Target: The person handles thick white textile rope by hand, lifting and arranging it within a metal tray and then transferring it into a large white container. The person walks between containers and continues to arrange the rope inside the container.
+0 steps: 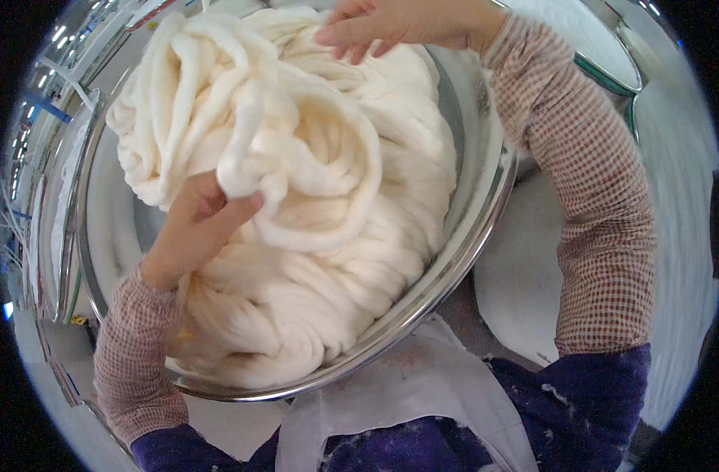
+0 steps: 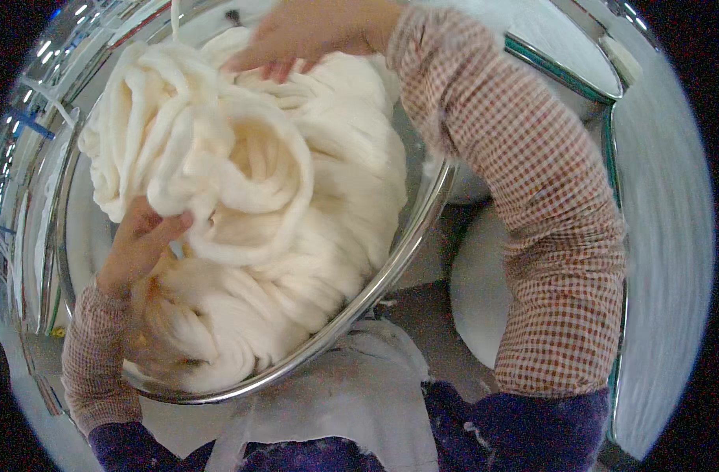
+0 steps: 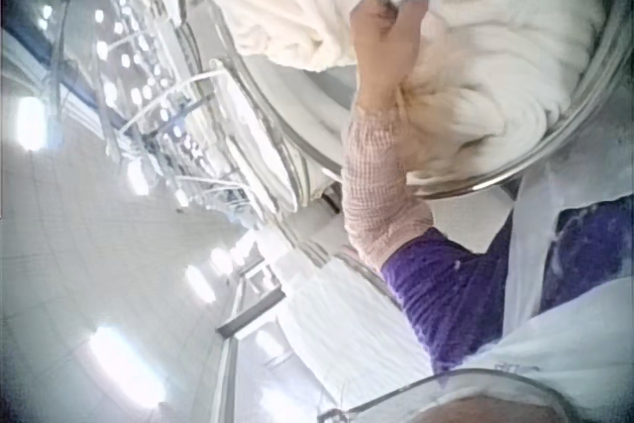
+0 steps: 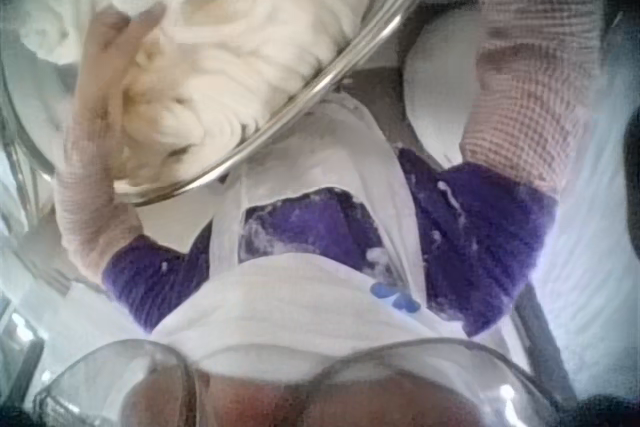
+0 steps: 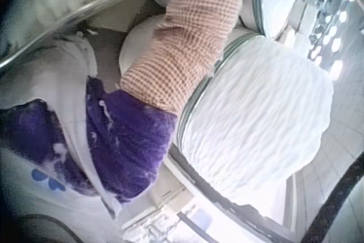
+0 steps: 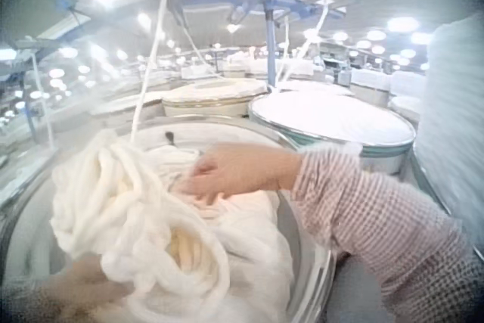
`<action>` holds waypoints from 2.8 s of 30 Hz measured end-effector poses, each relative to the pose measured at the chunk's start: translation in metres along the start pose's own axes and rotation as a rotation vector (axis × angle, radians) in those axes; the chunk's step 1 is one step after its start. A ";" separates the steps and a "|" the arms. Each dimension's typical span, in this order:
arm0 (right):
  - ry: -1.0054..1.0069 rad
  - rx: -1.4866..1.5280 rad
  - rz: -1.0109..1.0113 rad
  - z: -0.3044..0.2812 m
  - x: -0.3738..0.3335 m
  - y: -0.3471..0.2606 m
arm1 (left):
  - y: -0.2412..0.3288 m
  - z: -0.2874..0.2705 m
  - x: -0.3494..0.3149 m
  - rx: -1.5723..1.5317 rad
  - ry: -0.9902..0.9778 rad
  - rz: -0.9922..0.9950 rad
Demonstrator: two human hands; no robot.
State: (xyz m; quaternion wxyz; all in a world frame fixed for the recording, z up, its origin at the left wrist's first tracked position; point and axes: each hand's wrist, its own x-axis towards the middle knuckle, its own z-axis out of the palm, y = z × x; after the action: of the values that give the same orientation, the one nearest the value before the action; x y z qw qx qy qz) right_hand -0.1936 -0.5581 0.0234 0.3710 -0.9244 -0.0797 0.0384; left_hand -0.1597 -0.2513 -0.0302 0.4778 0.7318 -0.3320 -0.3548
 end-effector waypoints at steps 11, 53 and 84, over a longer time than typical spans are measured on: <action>0.067 -0.240 0.151 0.078 0.045 0.063 | 0.045 0.040 -0.035 -0.415 -0.129 -0.036; 0.527 -0.338 0.148 -0.038 -0.115 0.162 | -0.030 0.124 0.007 1.016 -0.278 0.383; 0.524 -0.367 0.034 0.106 -0.261 0.088 | -0.031 0.110 -0.073 1.070 -0.190 -0.022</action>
State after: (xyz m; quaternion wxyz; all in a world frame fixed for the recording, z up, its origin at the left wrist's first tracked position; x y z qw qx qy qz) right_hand -0.4535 -0.5944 -0.1106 0.2051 -0.9555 0.0283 -0.2101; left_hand -0.2857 -0.2318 -0.0768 0.0027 0.8410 -0.5004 -0.2056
